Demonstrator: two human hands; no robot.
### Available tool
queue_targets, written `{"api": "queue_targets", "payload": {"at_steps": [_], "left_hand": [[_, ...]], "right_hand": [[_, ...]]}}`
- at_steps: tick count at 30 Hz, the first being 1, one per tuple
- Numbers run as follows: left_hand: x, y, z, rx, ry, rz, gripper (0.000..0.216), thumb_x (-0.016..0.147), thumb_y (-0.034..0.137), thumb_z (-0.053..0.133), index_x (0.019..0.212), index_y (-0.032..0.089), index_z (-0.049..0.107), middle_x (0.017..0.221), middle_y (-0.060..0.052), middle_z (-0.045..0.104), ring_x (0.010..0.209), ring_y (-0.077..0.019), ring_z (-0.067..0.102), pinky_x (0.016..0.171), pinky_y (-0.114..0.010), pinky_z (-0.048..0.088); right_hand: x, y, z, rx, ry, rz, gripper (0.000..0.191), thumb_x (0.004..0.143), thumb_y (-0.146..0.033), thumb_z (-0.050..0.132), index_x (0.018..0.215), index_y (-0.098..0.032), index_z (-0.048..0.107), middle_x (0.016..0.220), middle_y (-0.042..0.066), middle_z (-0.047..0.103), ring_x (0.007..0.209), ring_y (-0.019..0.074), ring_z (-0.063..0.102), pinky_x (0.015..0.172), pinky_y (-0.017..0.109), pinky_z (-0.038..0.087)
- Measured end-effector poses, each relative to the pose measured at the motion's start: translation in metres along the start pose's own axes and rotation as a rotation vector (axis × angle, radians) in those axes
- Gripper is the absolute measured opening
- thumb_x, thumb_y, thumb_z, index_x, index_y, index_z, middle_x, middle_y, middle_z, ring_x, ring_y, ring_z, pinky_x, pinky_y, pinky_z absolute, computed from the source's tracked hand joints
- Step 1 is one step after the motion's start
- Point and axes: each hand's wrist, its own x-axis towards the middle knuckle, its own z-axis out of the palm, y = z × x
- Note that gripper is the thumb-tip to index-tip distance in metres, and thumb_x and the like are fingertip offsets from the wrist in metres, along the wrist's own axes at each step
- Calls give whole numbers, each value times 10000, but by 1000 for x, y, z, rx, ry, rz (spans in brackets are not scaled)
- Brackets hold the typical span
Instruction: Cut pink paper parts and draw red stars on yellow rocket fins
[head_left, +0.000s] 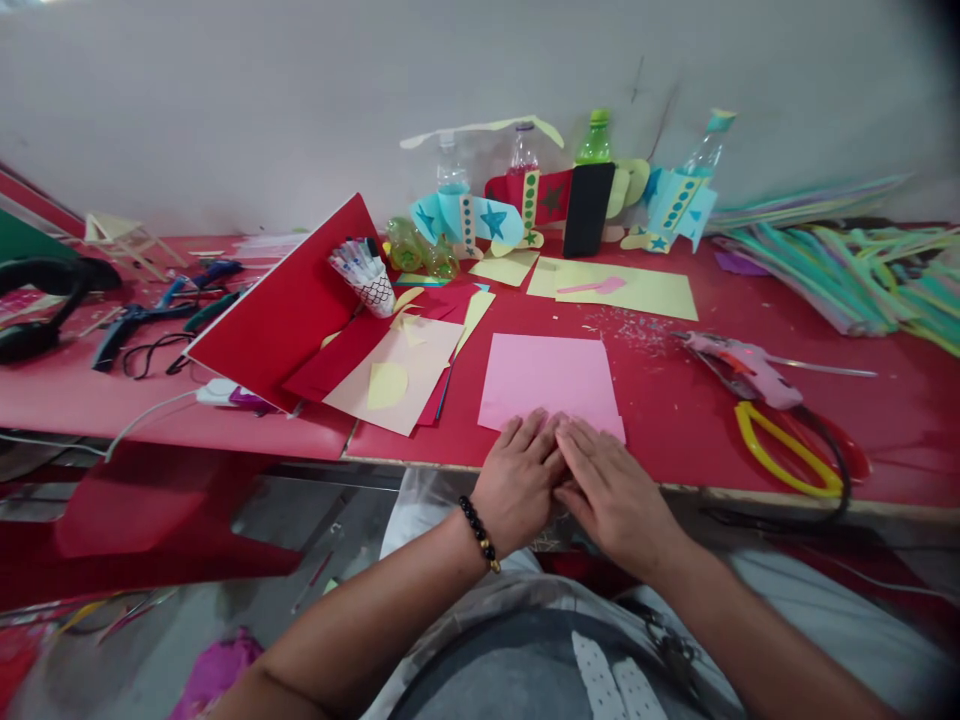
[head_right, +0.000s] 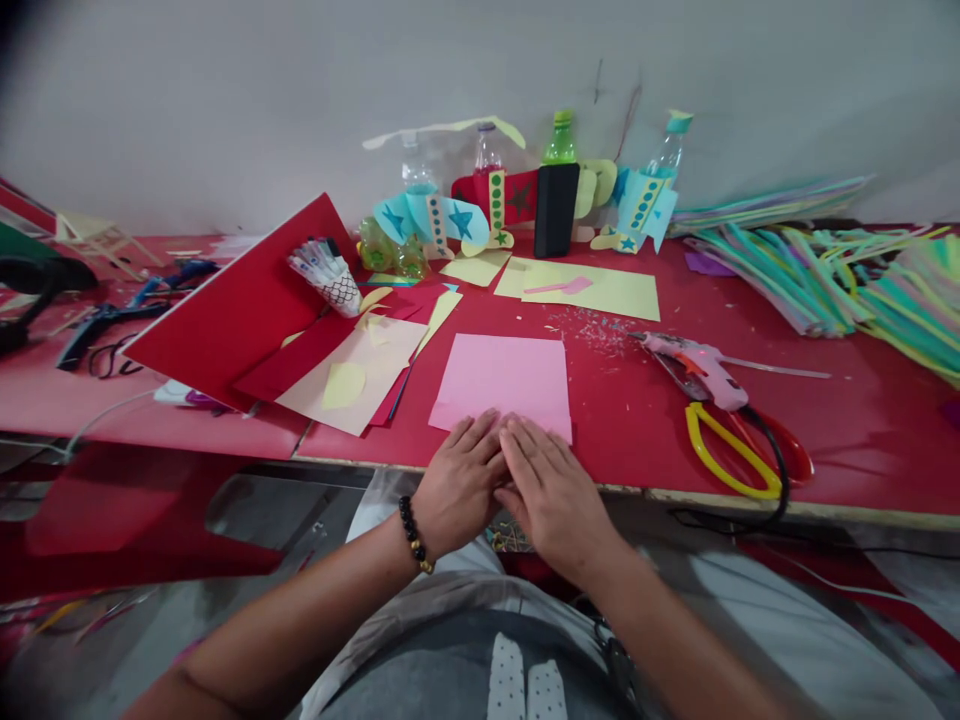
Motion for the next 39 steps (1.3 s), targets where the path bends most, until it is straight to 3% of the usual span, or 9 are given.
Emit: {"api": "queue_targets", "payload": {"at_steps": [4,10,15,20,30,39], "left_hand": [[-1,-1,0,-11,-20,9,564,951,415,455,1455,168,402,1524,-81,389,1430,-297,287,1176,-472,238],[-2,-1,-2,37,-60,8,568,942,377,460,1459,152,388,1537,-82,367,1440,-296,266,1181,-472,230],[-3,-5,-2,48,-56,31,541,968,355,428,1451,113,395,1524,-96,387,1430,-278,293,1186,-431,229],[-12,-17,-6,40,-57,-12,566,988,445,395,1455,125,389,1522,-75,395,1425,-240,312,1182,-402,249],[-35,-41,-21,68,-88,-93,589,972,460,446,1454,126,390,1522,-103,387,1419,-251,335,1180,-431,266],[-45,-47,-24,97,-46,-133,565,960,427,491,1439,136,416,1515,-103,398,1408,-250,358,1168,-448,305]], "right_hand": [[-3,-9,7,2,-96,31,676,933,-399,487,1490,-66,298,1522,207,378,1404,321,364,1084,482,385],[-2,-4,5,16,-94,52,732,921,-456,497,1522,-115,255,1528,192,376,1401,329,371,1048,498,422],[-3,-6,6,-33,-78,53,687,933,-467,471,1475,-66,341,1483,216,436,1370,332,414,1029,487,440],[-6,-4,11,-77,-89,37,668,911,-505,506,1409,-63,449,1484,224,430,1360,344,422,1052,488,416],[-7,-3,14,-118,-77,55,668,913,-485,517,1423,-63,425,1491,186,437,1376,309,403,1077,453,388],[-38,20,5,-199,-43,183,665,931,-517,463,1415,-63,422,1459,194,477,1355,331,432,1068,510,360]]}}
